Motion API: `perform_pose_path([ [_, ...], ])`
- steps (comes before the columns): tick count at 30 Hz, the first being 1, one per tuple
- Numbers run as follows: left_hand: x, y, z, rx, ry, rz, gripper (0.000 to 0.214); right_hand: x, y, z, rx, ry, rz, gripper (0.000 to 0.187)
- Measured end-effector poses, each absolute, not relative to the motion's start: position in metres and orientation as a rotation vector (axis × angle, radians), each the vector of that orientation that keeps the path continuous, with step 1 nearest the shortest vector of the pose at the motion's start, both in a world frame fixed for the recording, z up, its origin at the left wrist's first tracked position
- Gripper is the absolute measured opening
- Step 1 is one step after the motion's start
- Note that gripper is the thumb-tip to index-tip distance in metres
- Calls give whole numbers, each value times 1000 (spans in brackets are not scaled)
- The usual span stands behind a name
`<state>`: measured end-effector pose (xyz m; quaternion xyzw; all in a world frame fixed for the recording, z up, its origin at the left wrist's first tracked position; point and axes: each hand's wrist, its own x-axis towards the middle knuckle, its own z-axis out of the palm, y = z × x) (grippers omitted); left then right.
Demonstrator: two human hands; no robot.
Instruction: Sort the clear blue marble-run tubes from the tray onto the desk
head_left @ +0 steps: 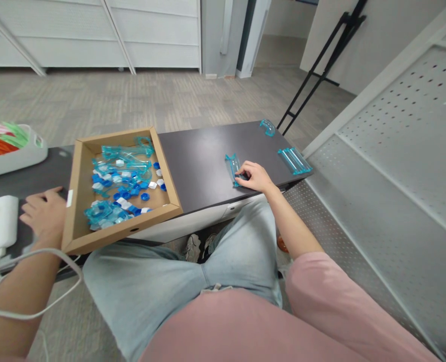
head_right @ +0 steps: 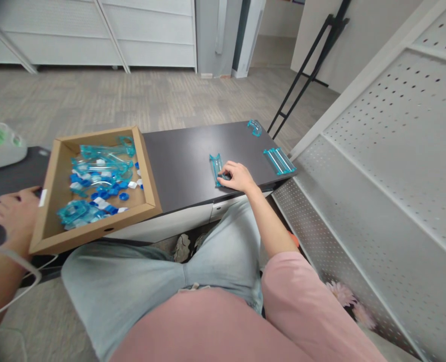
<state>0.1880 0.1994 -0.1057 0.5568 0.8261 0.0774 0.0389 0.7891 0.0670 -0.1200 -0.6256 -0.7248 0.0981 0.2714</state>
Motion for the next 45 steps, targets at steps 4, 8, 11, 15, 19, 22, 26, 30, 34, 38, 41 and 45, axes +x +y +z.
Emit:
perform_pose_path([
  [4,190,200,-105,1693,2540,258,84,788,64,-118,-1678,-1977,263,22],
  [8,195,197,-100,1671,2522,301,76,791,64,-116,-1629,-1997,313,22],
  [11,201,191,-93,1672,2506,328,67,792,64,-116,-1583,-2006,346,23],
  [15,203,183,-88,1692,2409,401,64,797,64,-118,-1496,-2006,342,20],
  [19,200,180,-90,1713,2346,521,60,805,66,-118,-1417,-1962,297,18],
  [22,198,179,-92,1741,2321,546,59,801,65,-110,-1403,-1850,170,17],
  [26,196,180,-95,1767,2325,510,60,758,73,-85,-1356,-1778,53,18],
  [30,197,182,-101,1798,2349,535,60,667,107,-59,-1188,-1976,178,14],
  [34,199,185,-106,1792,2426,541,56,574,167,-51,-1146,-2269,333,33],
  [38,201,186,-105,1791,2434,502,57,520,213,-61,-1330,-2429,270,45],
  [41,204,184,-103,1794,2470,463,58,504,224,-67,-1424,-2487,236,40],
  [45,206,183,-102,1825,2492,447,59,503,225,-68,-1465,-2354,370,41],
])
